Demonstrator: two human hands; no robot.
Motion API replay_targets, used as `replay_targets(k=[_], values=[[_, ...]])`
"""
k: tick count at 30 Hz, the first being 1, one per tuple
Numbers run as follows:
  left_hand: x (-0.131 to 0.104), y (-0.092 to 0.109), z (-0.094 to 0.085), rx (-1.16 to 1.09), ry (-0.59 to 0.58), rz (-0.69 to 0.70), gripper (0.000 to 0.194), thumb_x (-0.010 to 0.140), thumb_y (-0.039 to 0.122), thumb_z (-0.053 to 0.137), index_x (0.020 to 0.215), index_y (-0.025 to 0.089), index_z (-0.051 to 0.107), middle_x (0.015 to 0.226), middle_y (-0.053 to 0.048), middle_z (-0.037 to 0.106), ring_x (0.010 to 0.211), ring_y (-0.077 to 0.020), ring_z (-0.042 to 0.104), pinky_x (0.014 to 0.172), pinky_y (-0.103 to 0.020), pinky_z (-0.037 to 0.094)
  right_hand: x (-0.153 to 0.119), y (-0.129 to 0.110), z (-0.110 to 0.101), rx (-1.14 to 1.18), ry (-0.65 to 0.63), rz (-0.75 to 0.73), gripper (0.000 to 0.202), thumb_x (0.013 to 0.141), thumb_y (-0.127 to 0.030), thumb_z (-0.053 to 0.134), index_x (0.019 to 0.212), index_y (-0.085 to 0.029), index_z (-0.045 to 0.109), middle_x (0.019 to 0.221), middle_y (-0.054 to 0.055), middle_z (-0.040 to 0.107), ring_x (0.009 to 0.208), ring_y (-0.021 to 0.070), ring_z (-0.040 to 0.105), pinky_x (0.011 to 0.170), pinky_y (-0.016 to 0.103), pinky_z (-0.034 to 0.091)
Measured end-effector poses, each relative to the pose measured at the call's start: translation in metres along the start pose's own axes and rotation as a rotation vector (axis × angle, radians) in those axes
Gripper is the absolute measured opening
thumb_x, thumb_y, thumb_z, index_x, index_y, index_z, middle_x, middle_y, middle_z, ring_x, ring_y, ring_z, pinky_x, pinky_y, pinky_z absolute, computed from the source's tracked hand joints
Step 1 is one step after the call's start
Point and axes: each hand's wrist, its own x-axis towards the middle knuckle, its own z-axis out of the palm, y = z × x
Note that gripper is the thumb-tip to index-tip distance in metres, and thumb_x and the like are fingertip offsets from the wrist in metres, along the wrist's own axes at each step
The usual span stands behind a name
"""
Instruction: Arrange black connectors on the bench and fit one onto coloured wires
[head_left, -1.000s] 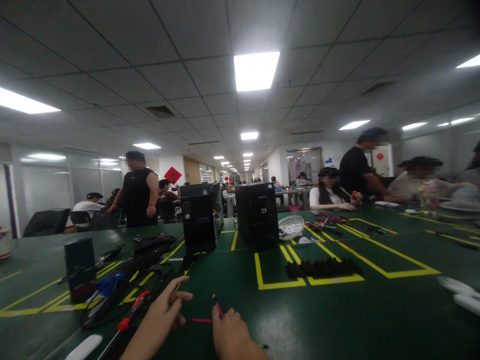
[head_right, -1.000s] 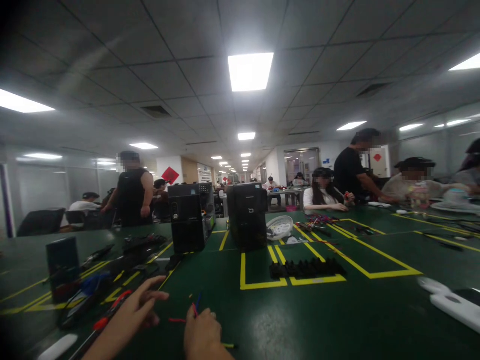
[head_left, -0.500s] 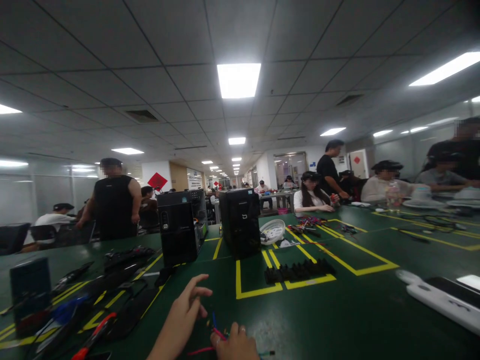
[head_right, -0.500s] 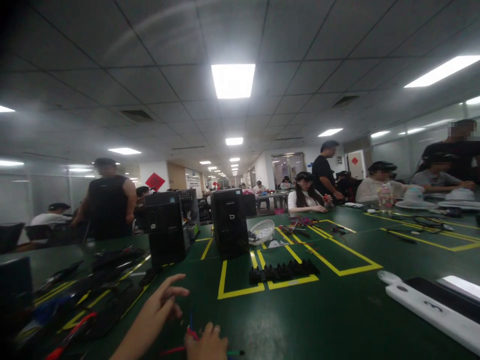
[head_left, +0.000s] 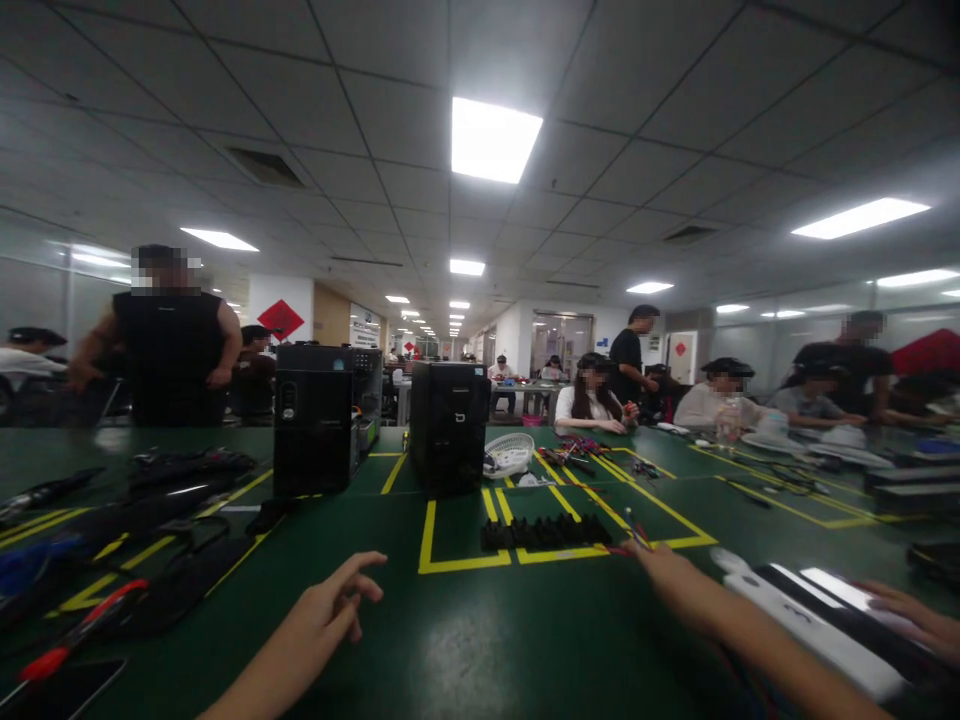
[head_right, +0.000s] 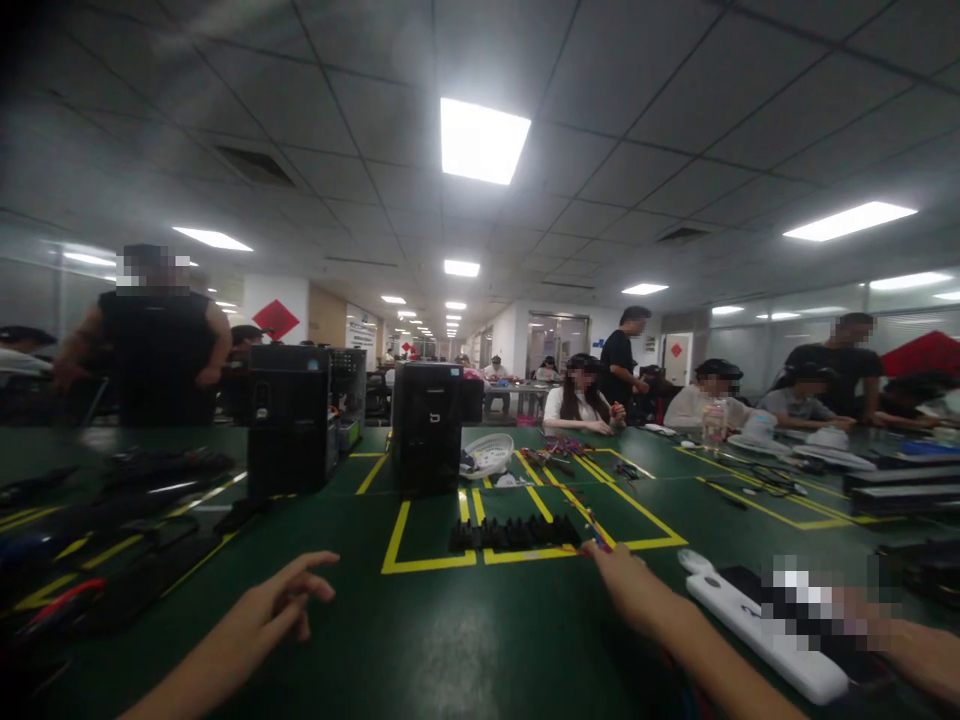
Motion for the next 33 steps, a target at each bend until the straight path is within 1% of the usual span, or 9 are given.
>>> replay_targets(k=[4, 8, 11, 14, 17, 21, 25, 28, 33], values=[[0.012, 0.008, 0.027, -0.053, -0.031, 0.037, 0.041, 0.088, 0.025, 0.030, 0.129, 0.023, 0.036, 0.105, -0.004, 0.062, 0.072, -0.0153, 0.063, 0.072, -0.031, 0.048, 0.033, 0.052, 0.005, -0.073, 0.067, 0.136, 0.063, 0.078, 0.006, 0.031, 0.134, -0.018, 0.045, 0.116, 0.024, 0.057, 0.105, 0.0284, 0.062, 0.088, 0.035, 0.043], [0.021, 0.019, 0.048, 0.033, -0.073, 0.080, 0.041, 0.090, 0.024, 0.027, 0.129, 0.024, 0.038, 0.104, -0.004, 0.061, 0.071, -0.0140, 0.062, 0.068, -0.029, 0.047, 0.054, 0.073, 0.036, -0.106, 0.110, 0.257, 0.055, 0.083, 0.000, 0.027, 0.131, -0.011, 0.048, 0.116, 0.028, 0.056, 0.106, 0.0339, 0.060, 0.086, 0.041, 0.043], [0.028, 0.028, 0.055, 0.128, -0.062, 0.134, 0.041, 0.091, 0.029, 0.028, 0.130, 0.028, 0.041, 0.103, -0.002, 0.062, 0.081, -0.0156, 0.060, 0.075, -0.030, 0.045, 0.062, 0.080, 0.056, -0.114, 0.138, 0.314, 0.054, 0.086, -0.006, 0.020, 0.132, -0.013, 0.047, 0.118, 0.029, 0.054, 0.109, 0.0398, 0.057, 0.081, 0.049, 0.044], [0.039, 0.040, 0.060, 0.198, -0.056, 0.174, 0.041, 0.090, 0.028, 0.033, 0.129, 0.030, 0.046, 0.103, -0.002, 0.064, 0.095, -0.0186, 0.058, 0.083, -0.032, 0.042, 0.066, 0.085, 0.061, -0.099, 0.157, 0.310, 0.050, 0.090, -0.018, 0.018, 0.129, -0.016, 0.049, 0.118, 0.027, 0.054, 0.109, 0.0415, 0.056, 0.078, 0.052, 0.044], [0.055, 0.050, 0.068, 0.207, -0.080, 0.192, 0.043, 0.090, 0.028, 0.034, 0.131, 0.030, 0.045, 0.105, -0.004, 0.064, 0.098, -0.0200, 0.058, 0.085, -0.033, 0.041, 0.066, 0.089, 0.054, -0.055, 0.152, 0.265, 0.044, 0.091, -0.028, 0.026, 0.125, -0.018, 0.053, 0.113, 0.023, 0.060, 0.105, 0.0350, 0.059, 0.079, 0.045, 0.045], [0.083, 0.057, 0.088, 0.301, -0.045, 0.242, 0.046, 0.091, 0.033, 0.034, 0.136, 0.033, 0.038, 0.106, -0.005, 0.063, 0.093, -0.0214, 0.059, 0.082, -0.036, 0.043, 0.064, 0.092, 0.039, 0.007, 0.194, 0.194, 0.035, 0.089, -0.024, 0.033, 0.106, -0.018, 0.062, 0.103, 0.014, 0.067, 0.097, 0.0240, 0.063, 0.078, 0.033, 0.044], [0.123, 0.051, 0.109, 0.365, 0.034, 0.301, 0.052, 0.086, 0.034, 0.046, 0.137, 0.028, 0.038, 0.125, -0.008, 0.055, 0.111, -0.0243, 0.051, 0.094, -0.038, 0.038, 0.066, 0.094, 0.030, 0.012, 0.289, 0.198, 0.031, 0.087, -0.023, 0.033, 0.101, -0.015, 0.059, 0.096, 0.014, 0.068, 0.092, 0.0240, 0.063, 0.074, 0.032, 0.042], [0.157, 0.042, 0.124, 0.355, 0.031, 0.302, 0.060, 0.082, 0.037, 0.052, 0.138, 0.021, 0.037, 0.137, -0.011, 0.047, 0.125, -0.0265, 0.041, 0.102, -0.038, 0.032, 0.071, 0.095, 0.032, -0.009, 0.300, 0.192, 0.024, 0.084, -0.026, 0.044, 0.095, -0.015, 0.062, 0.096, 0.014, 0.067, 0.093, 0.0258, 0.062, 0.075, 0.033, 0.041], [0.194, 0.027, 0.144, 0.329, -0.037, 0.262, 0.048, 0.081, 0.037, 0.055, 0.123, 0.013, 0.053, 0.123, -0.015, 0.056, 0.114, -0.0283, 0.048, 0.096, -0.038, 0.036, 0.080, 0.098, 0.047, 0.000, 0.265, 0.205, 0.019, 0.082, -0.025, 0.048, 0.087, -0.016, 0.064, 0.094, 0.013, 0.068, 0.090, 0.0256, 0.063, 0.072, 0.032, 0.042]])
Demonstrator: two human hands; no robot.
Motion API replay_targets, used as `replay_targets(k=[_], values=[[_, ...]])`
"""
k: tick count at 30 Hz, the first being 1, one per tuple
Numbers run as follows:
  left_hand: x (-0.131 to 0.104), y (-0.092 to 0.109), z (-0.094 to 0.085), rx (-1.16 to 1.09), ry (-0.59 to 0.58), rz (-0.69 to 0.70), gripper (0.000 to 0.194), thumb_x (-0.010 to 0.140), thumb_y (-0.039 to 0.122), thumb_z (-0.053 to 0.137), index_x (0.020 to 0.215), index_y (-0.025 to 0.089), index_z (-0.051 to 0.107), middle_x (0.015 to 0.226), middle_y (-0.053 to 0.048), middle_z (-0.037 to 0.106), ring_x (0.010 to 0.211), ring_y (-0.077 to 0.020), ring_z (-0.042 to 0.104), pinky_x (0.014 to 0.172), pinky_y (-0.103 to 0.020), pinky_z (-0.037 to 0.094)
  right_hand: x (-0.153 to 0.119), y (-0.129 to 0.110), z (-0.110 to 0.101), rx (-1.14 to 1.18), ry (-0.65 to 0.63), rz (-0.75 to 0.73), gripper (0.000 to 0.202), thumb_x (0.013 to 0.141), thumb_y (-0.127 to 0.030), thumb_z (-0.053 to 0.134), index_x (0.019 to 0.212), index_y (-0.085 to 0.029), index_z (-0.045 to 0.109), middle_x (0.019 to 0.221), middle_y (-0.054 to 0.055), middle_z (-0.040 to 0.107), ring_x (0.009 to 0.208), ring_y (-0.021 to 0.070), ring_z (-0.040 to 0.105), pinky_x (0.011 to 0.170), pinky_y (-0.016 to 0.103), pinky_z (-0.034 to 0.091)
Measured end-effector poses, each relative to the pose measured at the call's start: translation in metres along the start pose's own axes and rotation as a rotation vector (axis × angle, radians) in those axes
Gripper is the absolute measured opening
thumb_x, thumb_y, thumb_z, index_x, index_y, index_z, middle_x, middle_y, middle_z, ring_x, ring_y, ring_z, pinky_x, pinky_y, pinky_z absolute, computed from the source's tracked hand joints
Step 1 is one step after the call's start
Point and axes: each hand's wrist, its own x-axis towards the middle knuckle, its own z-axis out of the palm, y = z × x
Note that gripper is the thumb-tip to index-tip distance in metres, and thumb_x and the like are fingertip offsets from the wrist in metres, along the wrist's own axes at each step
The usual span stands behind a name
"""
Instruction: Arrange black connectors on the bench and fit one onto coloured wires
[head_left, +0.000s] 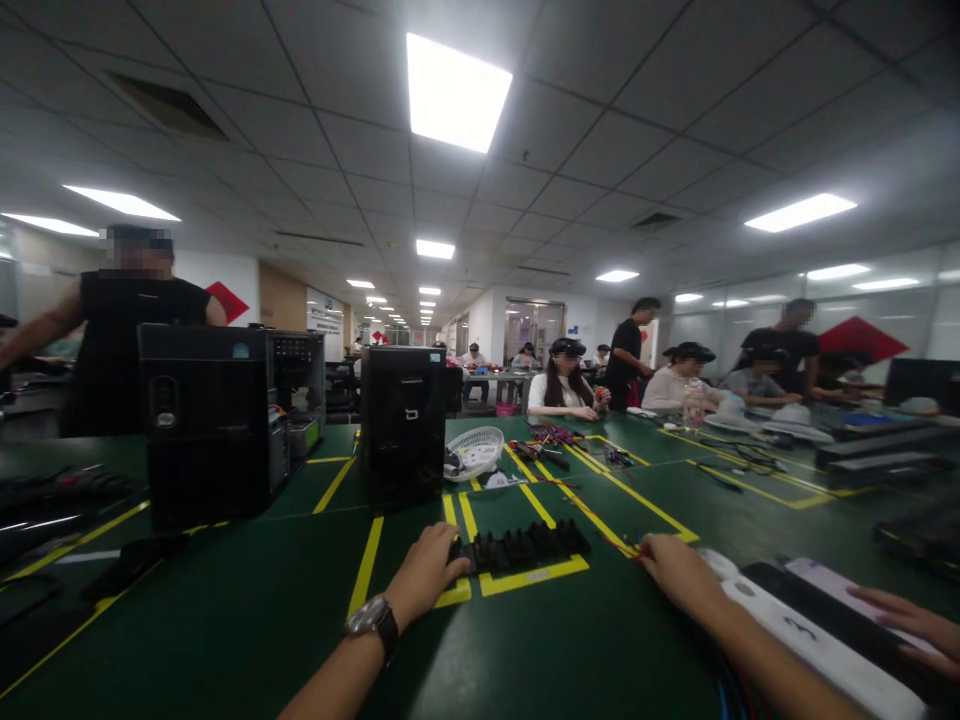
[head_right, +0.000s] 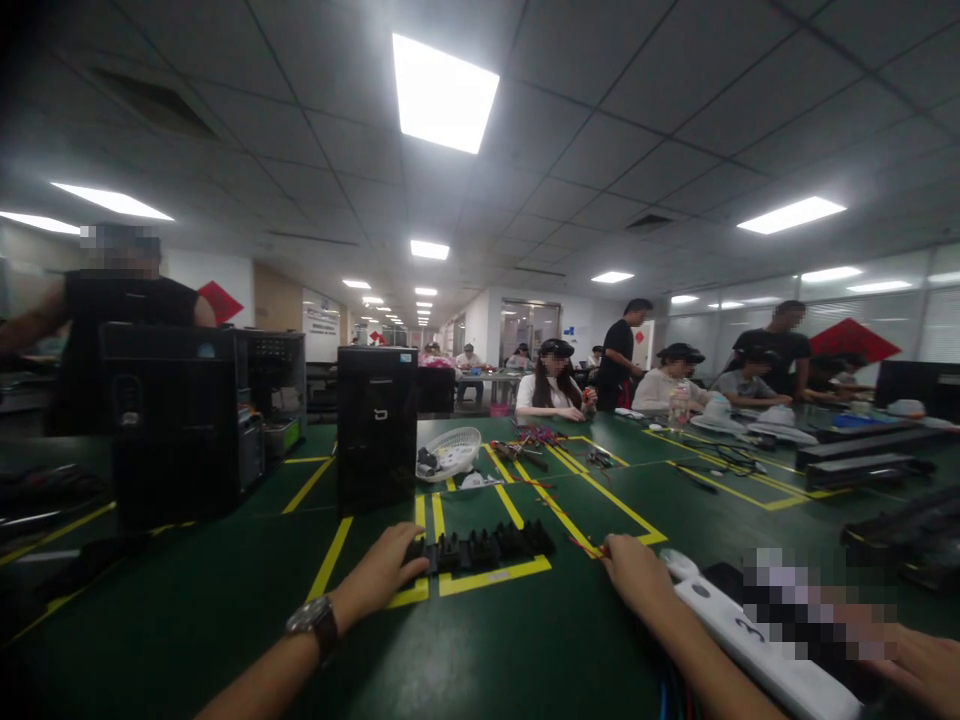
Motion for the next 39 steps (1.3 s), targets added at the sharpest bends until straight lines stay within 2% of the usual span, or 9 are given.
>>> replay_targets(k=[4, 11, 15, 17, 19, 24, 28, 32, 39], values=[[0.000, -0.005, 0.007, -0.046, -0.011, 0.005, 0.037, 0.084, 0.037, 0.051, 0.114, 0.017, 0.058, 0.111, -0.010, 0.060, 0.103, -0.0252, 0.052, 0.090, -0.035, 0.038, 0.004, 0.005, 0.011, 0.033, -0.007, -0.016, 0.022, 0.084, -0.027, 0.045, 0.087, -0.019, 0.065, 0.093, 0.010, 0.069, 0.089, 0.0241, 0.063, 0.072, 0.032, 0.042], [-0.009, -0.013, -0.001, -0.097, -0.054, -0.001, 0.048, 0.080, 0.042, 0.057, 0.122, 0.019, 0.053, 0.116, -0.009, 0.057, 0.106, -0.0244, 0.050, 0.092, -0.034, 0.037, 0.001, 0.005, 0.012, 0.105, -0.010, -0.041, 0.027, 0.085, -0.033, 0.041, 0.090, -0.023, 0.066, 0.089, 0.007, 0.069, 0.084, 0.0208, 0.064, 0.069, 0.030, 0.043], [-0.007, -0.017, 0.000, -0.090, -0.055, 0.012, 0.051, 0.077, 0.033, 0.060, 0.125, 0.017, 0.051, 0.118, -0.010, 0.056, 0.110, -0.0243, 0.048, 0.097, -0.035, 0.034, -0.002, -0.005, 0.010, 0.063, 0.056, -0.055, 0.036, 0.083, -0.040, 0.044, 0.104, -0.018, 0.063, 0.102, 0.014, 0.062, 0.100, 0.0297, 0.057, 0.084, 0.040, 0.041], [-0.008, -0.016, 0.000, -0.084, -0.053, 0.017, 0.049, 0.078, 0.032, 0.058, 0.125, 0.017, 0.051, 0.117, -0.010, 0.056, 0.110, -0.0245, 0.048, 0.097, -0.036, 0.034, -0.002, -0.008, 0.010, 0.049, 0.064, -0.039, 0.043, 0.080, -0.043, 0.047, 0.110, -0.015, 0.060, 0.106, 0.017, 0.060, 0.102, 0.0343, 0.055, 0.085, 0.044, 0.041], [-0.010, -0.015, -0.001, -0.081, -0.056, 0.017, 0.048, 0.079, 0.033, 0.057, 0.124, 0.018, 0.052, 0.116, -0.010, 0.056, 0.108, -0.0249, 0.049, 0.097, -0.037, 0.035, 0.000, -0.008, 0.011, 0.051, 0.042, -0.037, 0.039, 0.079, -0.041, 0.049, 0.105, -0.016, 0.062, 0.101, 0.017, 0.061, 0.098, 0.0344, 0.057, 0.080, 0.043, 0.042], [-0.022, -0.014, -0.004, -0.089, -0.062, 0.022, 0.048, 0.082, 0.037, 0.055, 0.127, 0.024, 0.050, 0.118, -0.008, 0.056, 0.108, -0.0236, 0.050, 0.097, -0.037, 0.036, 0.003, -0.005, 0.007, 0.090, 0.005, -0.072, 0.025, 0.080, -0.028, 0.046, 0.089, -0.018, 0.067, 0.091, 0.012, 0.067, 0.089, 0.0277, 0.062, 0.073, 0.036, 0.042], [-0.029, -0.018, 0.001, -0.083, -0.033, 0.058, 0.050, 0.085, 0.041, 0.049, 0.132, 0.023, 0.045, 0.122, -0.008, 0.054, 0.112, -0.0230, 0.048, 0.100, -0.037, 0.035, 0.003, -0.001, -0.004, 0.155, -0.022, -0.091, 0.028, 0.083, -0.032, 0.044, 0.082, -0.020, 0.069, 0.082, 0.008, 0.072, 0.079, 0.0223, 0.065, 0.066, 0.030, 0.041], [-0.028, -0.023, 0.004, -0.084, -0.029, 0.057, 0.051, 0.085, 0.042, 0.048, 0.131, 0.021, 0.045, 0.121, -0.009, 0.053, 0.111, -0.0240, 0.048, 0.099, -0.039, 0.035, 0.003, -0.001, -0.023, 0.185, 0.059, -0.051, 0.032, 0.085, -0.035, 0.041, 0.084, -0.018, 0.069, 0.086, 0.010, 0.073, 0.082, 0.0238, 0.065, 0.068, 0.031, 0.039], [-0.025, -0.010, -0.011, -0.173, 0.005, 0.014, 0.043, 0.075, 0.040, 0.060, 0.113, 0.022, 0.053, 0.108, -0.007, 0.049, 0.100, -0.0251, 0.052, 0.089, -0.040, 0.041, -0.005, -0.007, -0.071, 0.268, 0.159, -0.035, 0.033, 0.086, -0.041, 0.041, 0.071, -0.022, 0.063, 0.064, 0.001, 0.070, 0.061, 0.0173, 0.063, 0.058, 0.027, 0.037]])
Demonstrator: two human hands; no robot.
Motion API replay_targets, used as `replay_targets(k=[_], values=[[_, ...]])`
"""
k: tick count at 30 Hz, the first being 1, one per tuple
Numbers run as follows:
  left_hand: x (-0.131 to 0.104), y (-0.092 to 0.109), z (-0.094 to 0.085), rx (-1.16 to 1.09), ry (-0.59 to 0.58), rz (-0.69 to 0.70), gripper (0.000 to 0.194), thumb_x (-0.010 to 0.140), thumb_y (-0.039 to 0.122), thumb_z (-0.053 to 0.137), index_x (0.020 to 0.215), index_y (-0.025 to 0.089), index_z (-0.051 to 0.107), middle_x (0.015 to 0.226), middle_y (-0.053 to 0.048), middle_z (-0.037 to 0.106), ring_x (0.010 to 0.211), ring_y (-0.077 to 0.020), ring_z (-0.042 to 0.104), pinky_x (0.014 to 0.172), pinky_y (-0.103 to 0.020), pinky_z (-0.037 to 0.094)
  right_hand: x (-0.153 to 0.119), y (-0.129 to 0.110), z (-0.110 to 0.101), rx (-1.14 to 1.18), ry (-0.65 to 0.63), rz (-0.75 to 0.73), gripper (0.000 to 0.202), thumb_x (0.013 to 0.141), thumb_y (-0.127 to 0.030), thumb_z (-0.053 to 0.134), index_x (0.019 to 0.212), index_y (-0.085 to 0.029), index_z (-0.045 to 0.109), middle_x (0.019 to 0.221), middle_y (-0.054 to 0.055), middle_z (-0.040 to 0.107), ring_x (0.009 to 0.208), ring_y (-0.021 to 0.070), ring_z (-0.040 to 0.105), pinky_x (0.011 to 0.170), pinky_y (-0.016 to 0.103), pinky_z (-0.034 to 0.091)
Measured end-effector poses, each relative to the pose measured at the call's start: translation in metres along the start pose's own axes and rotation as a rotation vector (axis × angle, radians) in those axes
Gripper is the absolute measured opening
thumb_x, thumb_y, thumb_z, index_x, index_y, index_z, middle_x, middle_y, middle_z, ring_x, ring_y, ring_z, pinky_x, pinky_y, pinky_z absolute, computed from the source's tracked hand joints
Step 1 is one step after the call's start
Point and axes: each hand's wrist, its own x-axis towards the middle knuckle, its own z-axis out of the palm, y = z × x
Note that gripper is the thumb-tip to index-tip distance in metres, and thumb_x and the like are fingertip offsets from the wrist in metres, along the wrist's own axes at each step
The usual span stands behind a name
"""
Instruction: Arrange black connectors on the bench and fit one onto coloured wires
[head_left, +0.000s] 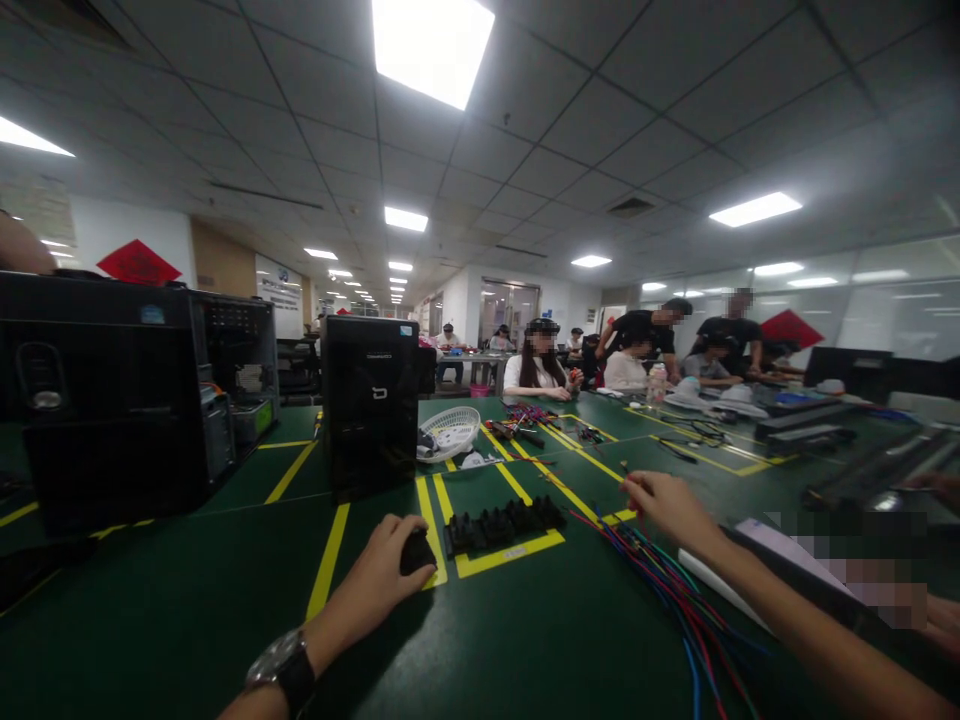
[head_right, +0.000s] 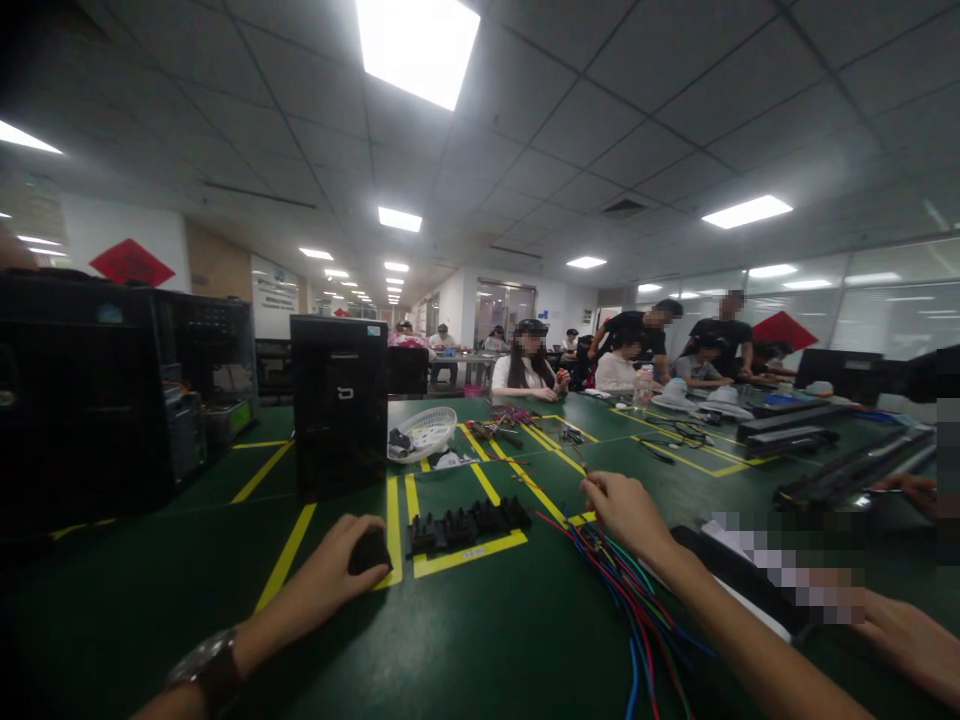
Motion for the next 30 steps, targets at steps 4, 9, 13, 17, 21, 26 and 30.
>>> replay_targets(k=[4, 9, 13, 17, 21, 26, 30], values=[[-0.003, 0.014, -0.006, -0.151, 0.130, -0.094, 0.041, 0.069, 0.030, 0.063, 0.107, 0.021, 0.051, 0.104, -0.005, 0.049, 0.095, -0.0239, 0.055, 0.086, -0.039, 0.043, -0.010, -0.018, -0.028, 0.031, 0.217, 0.022, 0.036, 0.088, -0.048, 0.038, 0.083, -0.022, 0.063, 0.071, 0.001, 0.068, 0.067, 0.0181, 0.062, 0.062, 0.028, 0.037], [-0.017, 0.032, -0.010, -0.528, 0.138, -0.210, 0.046, 0.065, 0.023, 0.066, 0.107, 0.024, 0.045, 0.086, 0.001, 0.057, 0.081, -0.0203, 0.061, 0.070, -0.031, 0.046, -0.037, -0.082, -0.049, 0.339, 0.244, -0.025, 0.039, 0.089, -0.051, 0.036, 0.100, -0.023, 0.061, 0.067, -0.002, 0.058, 0.063, 0.0157, 0.055, 0.060, 0.027, 0.037], [-0.031, 0.046, -0.017, -0.685, 0.134, -0.202, 0.067, 0.061, 0.017, 0.070, 0.120, 0.026, 0.041, 0.090, 0.000, 0.059, 0.081, -0.0194, 0.063, 0.068, -0.030, 0.048, -0.071, -0.156, -0.024, 0.636, -0.132, -0.144, 0.039, 0.090, -0.050, 0.035, 0.101, -0.021, 0.058, 0.058, -0.006, 0.047, 0.056, 0.0130, 0.048, 0.056, 0.026, 0.035], [-0.048, 0.049, -0.022, -0.515, 0.177, -0.092, 0.065, 0.055, 0.010, 0.072, 0.115, 0.022, 0.050, 0.100, -0.003, 0.061, 0.091, -0.0207, 0.061, 0.079, -0.031, 0.048, -0.096, -0.218, 0.034, 0.776, -0.356, -0.185, 0.035, 0.090, -0.043, 0.036, 0.081, -0.020, 0.060, 0.060, -0.006, 0.041, 0.054, 0.0111, 0.042, 0.051, 0.025, 0.028], [-0.064, 0.043, -0.021, -0.484, 0.255, -0.093, 0.071, 0.054, 0.012, 0.073, 0.119, 0.017, 0.046, 0.095, -0.004, 0.061, 0.081, -0.0195, 0.062, 0.072, -0.031, 0.049, -0.106, -0.254, 0.082, 0.866, -0.411, -0.217, 0.041, 0.089, -0.045, 0.035, 0.061, -0.019, 0.050, 0.054, -0.006, 0.038, 0.053, 0.0117, 0.039, 0.053, 0.025, 0.028], [-0.082, 0.051, -0.030, -0.540, 0.353, -0.109, 0.065, 0.053, 0.014, 0.075, 0.112, 0.016, 0.048, 0.096, -0.006, 0.062, 0.084, -0.0188, 0.061, 0.076, -0.029, 0.048, -0.114, -0.272, 0.098, 0.887, -0.360, -0.271, 0.043, 0.088, -0.048, 0.035, 0.058, -0.020, 0.046, 0.056, -0.005, 0.041, 0.058, 0.0129, 0.043, 0.057, 0.026, 0.029], [-0.094, 0.064, -0.036, -0.610, 0.368, -0.079, 0.061, 0.049, 0.009, 0.073, 0.103, 0.019, 0.046, 0.085, -0.001, 0.060, 0.072, -0.0148, 0.058, 0.062, -0.025, 0.046, -0.126, -0.278, 0.098, 0.884, -0.329, -0.253, 0.043, 0.087, -0.049, 0.036, 0.056, -0.020, 0.044, 0.053, -0.005, 0.039, 0.056, 0.0130, 0.041, 0.057, 0.027, 0.029]])
